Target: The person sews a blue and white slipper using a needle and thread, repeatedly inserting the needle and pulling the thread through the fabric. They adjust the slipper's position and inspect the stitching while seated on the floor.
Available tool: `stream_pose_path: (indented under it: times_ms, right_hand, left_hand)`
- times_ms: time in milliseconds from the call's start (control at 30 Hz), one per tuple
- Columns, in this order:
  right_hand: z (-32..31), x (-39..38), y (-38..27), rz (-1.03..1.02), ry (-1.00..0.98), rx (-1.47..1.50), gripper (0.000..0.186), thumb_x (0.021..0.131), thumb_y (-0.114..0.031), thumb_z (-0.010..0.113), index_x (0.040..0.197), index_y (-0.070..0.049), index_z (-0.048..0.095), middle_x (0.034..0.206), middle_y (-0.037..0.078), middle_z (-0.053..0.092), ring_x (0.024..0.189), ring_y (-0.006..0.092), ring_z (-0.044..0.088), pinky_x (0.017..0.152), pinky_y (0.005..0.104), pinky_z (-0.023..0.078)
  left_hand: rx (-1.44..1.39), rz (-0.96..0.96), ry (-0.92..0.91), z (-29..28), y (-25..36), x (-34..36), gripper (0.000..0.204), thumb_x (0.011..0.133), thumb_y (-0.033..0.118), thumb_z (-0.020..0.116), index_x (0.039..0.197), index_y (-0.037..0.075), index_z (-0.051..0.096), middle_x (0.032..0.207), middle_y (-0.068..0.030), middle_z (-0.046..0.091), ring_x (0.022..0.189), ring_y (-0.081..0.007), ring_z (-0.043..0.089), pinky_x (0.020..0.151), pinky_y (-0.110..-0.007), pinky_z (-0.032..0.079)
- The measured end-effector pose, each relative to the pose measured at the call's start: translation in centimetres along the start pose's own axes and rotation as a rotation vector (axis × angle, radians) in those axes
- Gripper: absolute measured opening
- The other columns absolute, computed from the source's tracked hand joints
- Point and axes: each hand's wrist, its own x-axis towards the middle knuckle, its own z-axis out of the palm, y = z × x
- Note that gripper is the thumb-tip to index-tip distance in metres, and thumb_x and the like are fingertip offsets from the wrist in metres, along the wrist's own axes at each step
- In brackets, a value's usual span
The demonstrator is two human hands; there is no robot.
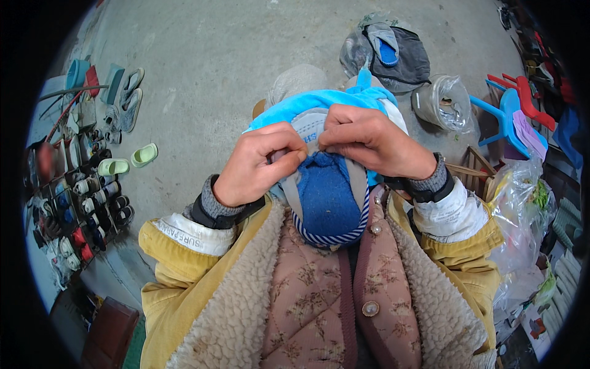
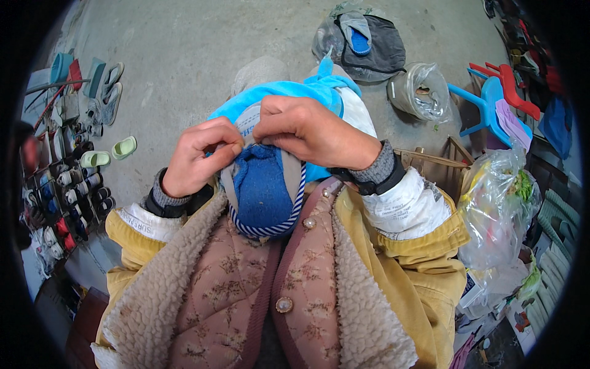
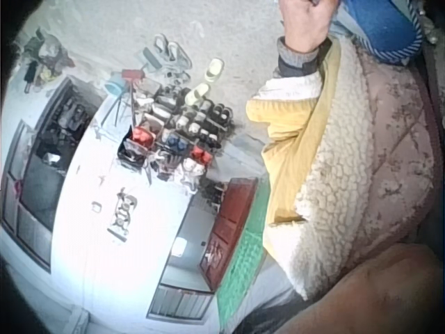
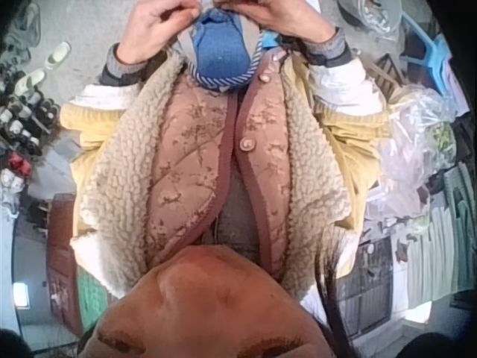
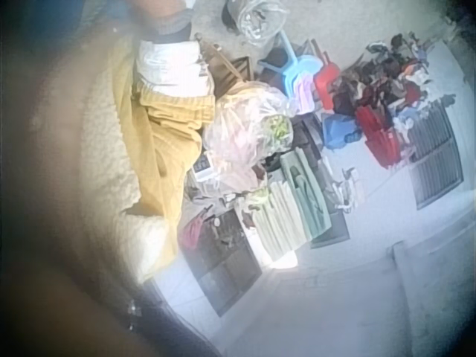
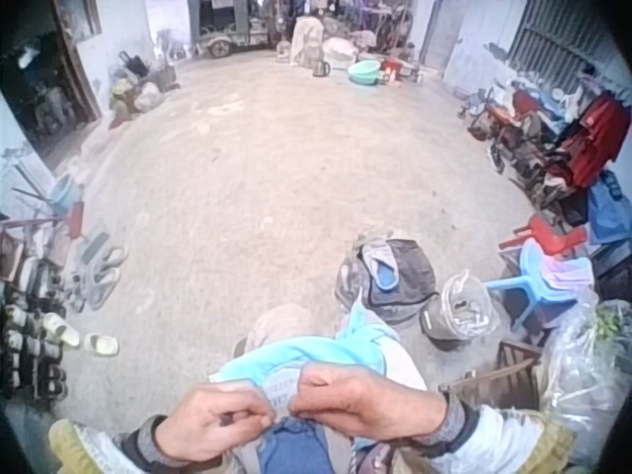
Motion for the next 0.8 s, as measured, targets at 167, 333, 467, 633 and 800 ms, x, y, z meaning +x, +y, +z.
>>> stream_pose_path:
  times_ms: [167, 333, 467, 633, 800]
  right_hand:
    - [0.4, 0.0, 0.5, -0.008, 0.026, 0.073, 0.019, 0.087, 0.008, 0.068, 0.105, 0.002, 0.068, 0.095, 0.010, 0.062, 0.088, 0.0238, 0.061, 0.076, 0.0335, 0.048]
    - [1.3, 0.0, 0.9, -0.021, 0.093, 0.153, 0.015, 0.085, 0.004, 0.070, 0.100, 0.001, 0.070, 0.088, 0.011, 0.063, 0.084, 0.0262, 0.062, 0.075, 0.0357, 0.049]
    - [1.9, 0.0, 0.8, -0.009, 0.126, 0.153, 0.013, 0.085, 0.002, 0.071, 0.098, 0.000, 0.070, 0.087, 0.011, 0.064, 0.083, 0.0267, 0.063, 0.073, 0.0355, 0.049]
    - [2.5, -0.2, 0.0, 0.078, 0.219, -0.006, 0.009, 0.084, -0.002, 0.071, 0.093, -0.001, 0.068, 0.087, 0.013, 0.065, 0.083, 0.0304, 0.063, 0.071, 0.0367, 0.050]
    - [3.1, -0.6, -1.2, 0.073, 0.271, -0.169, 0.016, 0.085, 0.000, 0.072, 0.098, 0.000, 0.064, 0.085, 0.011, 0.065, 0.076, 0.0250, 0.064, 0.066, 0.0330, 0.050]
  left_hand:
    - [-0.102, -0.065, -0.041, 0.0, -0.5, 0.1, 0.005, 0.090, 0.003, 0.066, 0.092, -0.001, 0.068, 0.083, -0.0020, 0.061, 0.069, -0.0077, 0.049, 0.062, -0.025, 0.039]
    - [-0.197, -0.086, -0.068, 0.2, -1.4, 0.2, 0.006, 0.091, 0.005, 0.066, 0.093, 0.000, 0.069, 0.085, -0.0003, 0.061, 0.070, -0.0069, 0.048, 0.063, -0.024, 0.038]
    - [-0.272, -0.117, -0.056, 0.6, -1.8, 0.2, 0.005, 0.092, 0.004, 0.064, 0.092, 0.000, 0.066, 0.087, 0.0001, 0.061, 0.069, -0.0057, 0.047, 0.061, -0.022, 0.037]
    - [-0.387, -0.211, -0.019, 0.7, -1.9, 0.1, 0.006, 0.094, 0.006, 0.066, 0.094, 0.001, 0.069, 0.087, 0.0039, 0.062, 0.073, -0.0026, 0.047, 0.064, -0.021, 0.038]
    - [-0.359, -0.185, -0.007, 1.3, -2.1, 0.1, 0.007, 0.096, 0.004, 0.062, 0.092, -0.001, 0.065, 0.088, 0.0008, 0.059, 0.071, -0.0044, 0.046, 0.061, -0.021, 0.036]
